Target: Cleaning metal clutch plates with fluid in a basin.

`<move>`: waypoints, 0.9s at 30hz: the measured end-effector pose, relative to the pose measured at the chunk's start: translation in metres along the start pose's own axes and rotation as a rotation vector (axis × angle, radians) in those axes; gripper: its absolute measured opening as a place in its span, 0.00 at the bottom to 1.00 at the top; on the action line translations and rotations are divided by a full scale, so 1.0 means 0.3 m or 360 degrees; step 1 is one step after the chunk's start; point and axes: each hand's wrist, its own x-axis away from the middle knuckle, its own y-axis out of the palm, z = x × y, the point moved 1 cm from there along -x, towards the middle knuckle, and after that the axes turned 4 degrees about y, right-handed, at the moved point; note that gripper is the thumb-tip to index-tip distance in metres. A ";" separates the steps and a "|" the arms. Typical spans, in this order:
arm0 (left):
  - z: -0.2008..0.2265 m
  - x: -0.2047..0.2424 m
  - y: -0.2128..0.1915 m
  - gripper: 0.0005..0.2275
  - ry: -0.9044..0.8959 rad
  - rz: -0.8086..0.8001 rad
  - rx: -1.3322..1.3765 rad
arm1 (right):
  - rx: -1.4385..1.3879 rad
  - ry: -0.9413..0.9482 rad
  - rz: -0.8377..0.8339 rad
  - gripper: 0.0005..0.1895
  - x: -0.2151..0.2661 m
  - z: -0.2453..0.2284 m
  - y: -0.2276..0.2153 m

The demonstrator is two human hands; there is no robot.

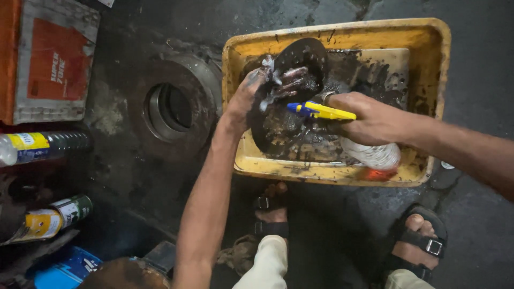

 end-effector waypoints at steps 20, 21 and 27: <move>-0.018 -0.011 -0.081 0.34 0.0087 -0.0101 0.0045 | 0.0060 -0.0123 -0.0140 0.24 0.000 -0.056 0.016; -0.020 -0.018 -0.090 0.34 0.0088 -0.0097 0.0046 | 0.0061 -0.0125 -0.0144 0.24 -0.001 -0.069 0.014; -0.053 -0.048 -0.169 0.31 0.0100 0.0028 -0.0104 | -0.0052 -0.0181 -0.0096 0.29 -0.031 0.040 0.082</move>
